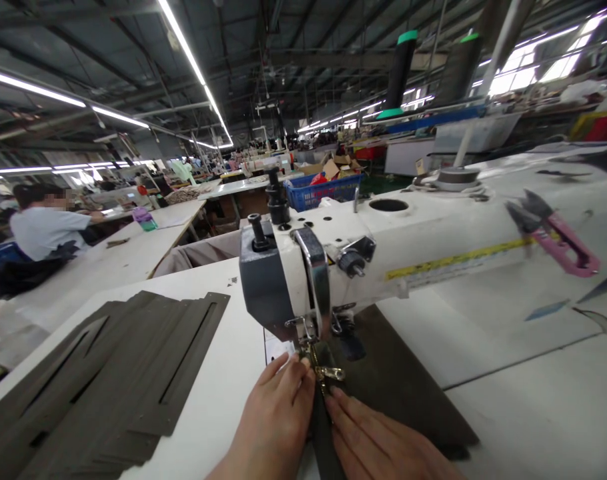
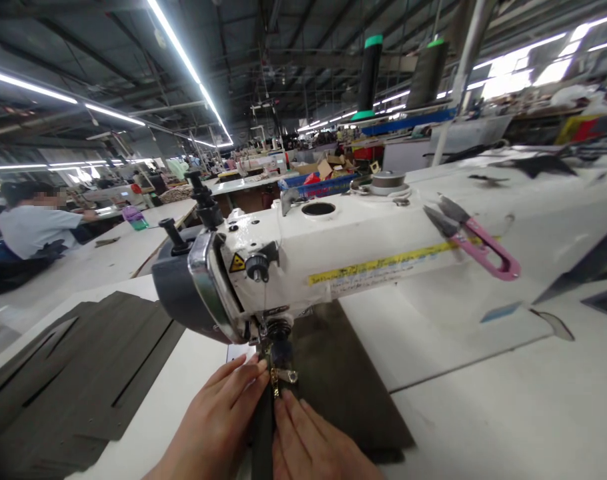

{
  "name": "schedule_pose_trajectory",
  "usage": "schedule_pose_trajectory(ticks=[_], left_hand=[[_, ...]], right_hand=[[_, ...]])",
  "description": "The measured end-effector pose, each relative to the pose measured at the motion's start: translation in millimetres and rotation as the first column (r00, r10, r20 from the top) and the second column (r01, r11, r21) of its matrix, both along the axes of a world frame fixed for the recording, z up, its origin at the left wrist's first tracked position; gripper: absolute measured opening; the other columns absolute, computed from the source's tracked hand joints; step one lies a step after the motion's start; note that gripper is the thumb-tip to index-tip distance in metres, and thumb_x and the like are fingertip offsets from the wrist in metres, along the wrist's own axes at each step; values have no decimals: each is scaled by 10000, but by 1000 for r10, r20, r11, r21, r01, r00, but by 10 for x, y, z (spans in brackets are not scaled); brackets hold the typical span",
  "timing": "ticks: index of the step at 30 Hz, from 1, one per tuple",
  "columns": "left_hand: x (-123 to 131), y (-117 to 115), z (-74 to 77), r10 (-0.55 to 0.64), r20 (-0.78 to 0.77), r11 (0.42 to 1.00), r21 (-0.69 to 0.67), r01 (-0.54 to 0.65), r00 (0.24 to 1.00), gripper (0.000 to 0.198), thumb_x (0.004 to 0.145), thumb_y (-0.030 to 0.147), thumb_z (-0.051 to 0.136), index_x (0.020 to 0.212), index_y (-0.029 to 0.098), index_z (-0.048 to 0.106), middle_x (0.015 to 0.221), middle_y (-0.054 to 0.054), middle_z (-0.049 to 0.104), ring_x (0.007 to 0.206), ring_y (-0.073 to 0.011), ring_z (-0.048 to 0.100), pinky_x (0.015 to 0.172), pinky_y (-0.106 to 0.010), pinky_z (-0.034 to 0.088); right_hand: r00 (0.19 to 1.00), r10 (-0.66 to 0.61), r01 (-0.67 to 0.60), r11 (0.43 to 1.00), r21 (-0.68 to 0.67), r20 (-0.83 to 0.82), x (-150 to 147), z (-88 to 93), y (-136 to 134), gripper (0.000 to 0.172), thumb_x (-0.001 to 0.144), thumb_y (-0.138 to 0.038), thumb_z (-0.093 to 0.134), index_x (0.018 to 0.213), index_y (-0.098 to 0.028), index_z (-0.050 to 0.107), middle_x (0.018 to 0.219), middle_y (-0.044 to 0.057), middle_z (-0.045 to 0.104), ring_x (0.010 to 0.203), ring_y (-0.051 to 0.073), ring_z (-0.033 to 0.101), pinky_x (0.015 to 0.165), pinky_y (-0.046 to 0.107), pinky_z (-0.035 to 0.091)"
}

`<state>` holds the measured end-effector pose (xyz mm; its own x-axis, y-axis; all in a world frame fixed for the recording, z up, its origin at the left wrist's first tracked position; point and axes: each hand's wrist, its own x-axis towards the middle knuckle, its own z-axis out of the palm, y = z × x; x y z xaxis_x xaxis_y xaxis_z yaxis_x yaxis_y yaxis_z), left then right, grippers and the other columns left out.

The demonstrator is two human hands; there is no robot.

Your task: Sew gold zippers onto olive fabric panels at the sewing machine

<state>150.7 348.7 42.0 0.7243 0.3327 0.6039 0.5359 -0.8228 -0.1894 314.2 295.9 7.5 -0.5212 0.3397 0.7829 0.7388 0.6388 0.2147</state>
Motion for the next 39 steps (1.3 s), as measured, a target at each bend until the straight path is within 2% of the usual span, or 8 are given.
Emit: schedule_pose_trajectory(ticks=[8,15,18,21,25,28,33,39], left_hand=[[-61,-19,-37,26,-40,993,-112,-30,999,295,894,97,276,1038,89,533,1000,-142,635,1030,-243,577,855,-380,524],[-85,-16,-93,3,3,990,-139,-3,1000,256,844,82,362,1027,122,536,995,-121,632,1049,-235,564,884,-370,510],[-82,5,-103,10,4,993,-118,-9,1000,256,806,64,388,997,117,551,983,-129,631,993,-231,589,845,-364,529],[-77,-4,-83,17,13,991,-130,-16,1000,253,751,73,435,963,127,563,936,-116,638,927,-224,609,848,-386,520],[-63,-90,26,63,-13,966,-252,-64,998,346,660,109,471,991,138,566,963,-112,630,947,-226,590,947,-449,429],[-48,-165,120,100,-45,933,-342,-110,994,403,589,132,489,982,139,578,947,-108,630,936,-231,584,997,-477,357],[-43,-206,171,120,-91,909,-390,-146,989,478,544,118,477,1014,142,560,1015,-119,607,998,-243,551,1016,-484,314],[-32,-186,195,95,-173,910,-385,-156,980,469,570,102,465,1033,119,537,1064,-142,584,1053,-255,524,1028,-494,287]], right_hand=[[998,25,-27,999,-27,-65,0,57,47,390,816,8,304,778,-102,676,873,83,701,844,190,653,750,253,548],[996,31,-37,997,-63,-84,-21,11,47,309,805,-35,369,836,-98,669,907,95,694,871,188,640,769,257,536],[991,93,-103,989,-107,-99,35,99,41,271,813,-74,394,870,-105,657,925,91,690,893,174,630,797,237,514],[983,109,-161,905,-395,-149,114,308,71,200,829,-171,450,910,-146,631,950,64,673,886,150,620,798,219,495],[953,-285,141,724,-675,-106,115,529,266,148,805,-215,507,894,-159,611,876,70,649,804,200,619,719,304,489],[919,-395,277,617,-736,14,59,557,438,153,783,-275,555,850,-157,625,829,69,660,773,218,627,680,292,469],[890,-453,336,560,-757,60,4,531,519,207,788,-351,537,762,-171,634,738,49,675,725,210,644,630,260,454],[825,-543,458,476,-751,158,-64,512,548,315,863,-338,405,821,-154,657,833,99,684,810,230,641,683,282,458]])
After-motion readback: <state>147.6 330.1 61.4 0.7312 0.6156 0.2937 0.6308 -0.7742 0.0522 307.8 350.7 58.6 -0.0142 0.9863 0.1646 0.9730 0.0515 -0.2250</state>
